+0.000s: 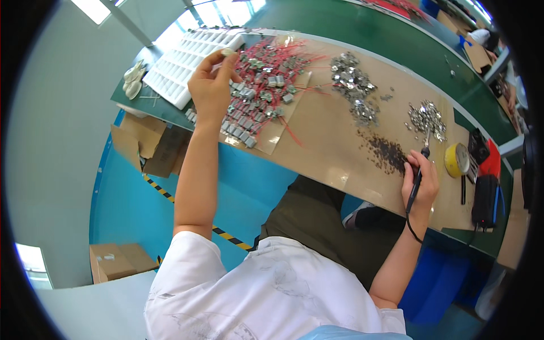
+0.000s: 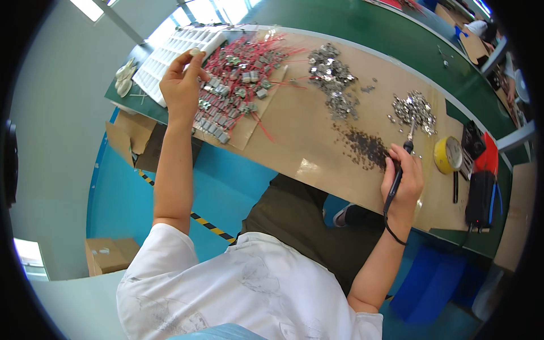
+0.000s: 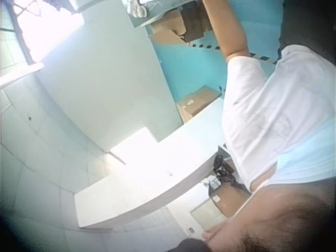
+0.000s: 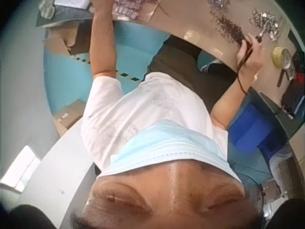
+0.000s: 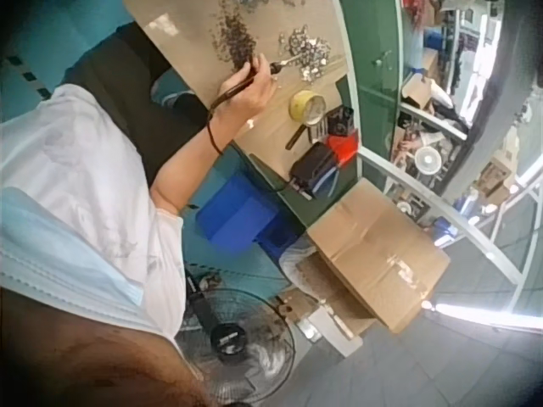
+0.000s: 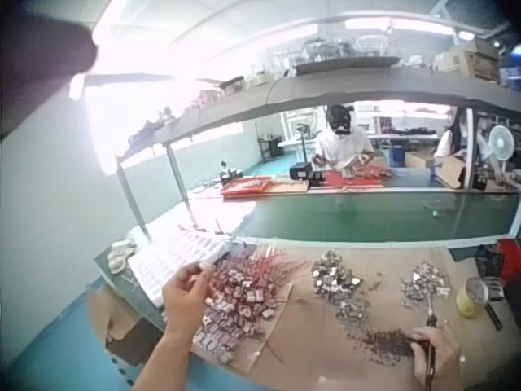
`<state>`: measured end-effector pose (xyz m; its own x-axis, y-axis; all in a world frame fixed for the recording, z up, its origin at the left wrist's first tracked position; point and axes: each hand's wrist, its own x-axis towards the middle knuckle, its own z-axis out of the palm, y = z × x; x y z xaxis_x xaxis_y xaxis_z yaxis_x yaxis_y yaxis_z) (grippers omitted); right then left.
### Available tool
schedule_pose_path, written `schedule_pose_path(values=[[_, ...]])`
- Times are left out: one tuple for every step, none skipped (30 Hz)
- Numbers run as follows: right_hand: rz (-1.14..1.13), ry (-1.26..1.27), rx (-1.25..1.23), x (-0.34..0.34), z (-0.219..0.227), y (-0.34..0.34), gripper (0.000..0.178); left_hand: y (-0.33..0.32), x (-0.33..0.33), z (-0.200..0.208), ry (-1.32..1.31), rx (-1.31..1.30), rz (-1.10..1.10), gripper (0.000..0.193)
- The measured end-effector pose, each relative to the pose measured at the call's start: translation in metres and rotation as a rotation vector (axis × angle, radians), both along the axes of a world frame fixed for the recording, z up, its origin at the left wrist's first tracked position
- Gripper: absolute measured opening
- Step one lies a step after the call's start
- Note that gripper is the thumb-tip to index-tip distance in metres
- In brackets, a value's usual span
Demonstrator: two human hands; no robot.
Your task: Soldering wires and small connectors onto electronic components at an assembly workbench.
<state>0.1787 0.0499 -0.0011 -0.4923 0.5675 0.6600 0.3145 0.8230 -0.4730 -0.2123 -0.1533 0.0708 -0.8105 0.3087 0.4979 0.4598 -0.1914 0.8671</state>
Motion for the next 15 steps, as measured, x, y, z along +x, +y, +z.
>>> schedule_pose_path(values=[[0.001, 0.003, 0.002, -0.001, -0.001, 0.001, 0.035, 0.005, 0.012, -0.002, -0.015, -0.017, -0.089, 0.026], [0.003, 0.006, 0.010, 0.000, -0.003, 0.003, 0.036, 0.010, 0.026, -0.004, -0.030, -0.034, -0.178, 0.026], [-0.010, 0.001, 0.009, 0.001, -0.003, 0.004, 0.036, 0.012, 0.041, -0.003, -0.050, -0.065, -0.281, 0.027], [-0.011, 0.005, -0.002, 0.001, -0.003, 0.003, 0.036, 0.016, 0.054, -0.004, -0.071, -0.043, -0.355, 0.027], [-0.012, 0.009, -0.014, 0.000, -0.002, 0.002, 0.036, 0.020, 0.064, -0.007, -0.091, -0.021, -0.427, 0.027], [-0.008, 0.015, -0.007, 0.000, -0.003, 0.003, 0.037, 0.022, 0.070, -0.009, -0.078, -0.023, -0.482, 0.028], [-0.013, 0.012, -0.007, 0.000, -0.004, 0.003, 0.037, 0.024, 0.078, -0.009, -0.133, 0.008, -0.569, 0.028], [-0.010, 0.018, -0.019, 0.001, -0.005, 0.003, 0.037, 0.027, 0.085, -0.008, -0.187, 0.039, -0.654, 0.029], [-0.006, 0.025, -0.031, 0.002, -0.005, 0.003, 0.037, 0.029, 0.089, -0.008, -0.216, 0.033, -0.712, 0.030], [-0.009, 0.024, -0.030, 0.002, -0.005, 0.004, 0.037, 0.029, 0.092, -0.006, -0.217, 0.033, -0.714, 0.030], [-0.010, 0.025, -0.019, 0.002, -0.004, 0.005, 0.036, 0.028, 0.093, -0.004, -0.315, 0.029, -0.806, 0.031], [-0.008, 0.024, -0.009, 0.003, -0.004, 0.005, 0.036, 0.027, 0.095, -0.003, -0.415, 0.025, -0.894, 0.033], [-0.008, 0.025, -0.010, 0.002, -0.004, 0.004, 0.036, 0.027, 0.098, -0.003, -0.414, 0.024, -0.893, 0.033], [-0.005, 0.022, -0.005, 0.002, -0.004, 0.005, 0.035, 0.028, 0.101, -0.004, -0.464, 0.041, -0.892, 0.034], [0.001, 0.020, 0.000, 0.000, -0.004, 0.005, 0.035, 0.028, 0.104, -0.004, -0.513, 0.059, -0.886, 0.036]])
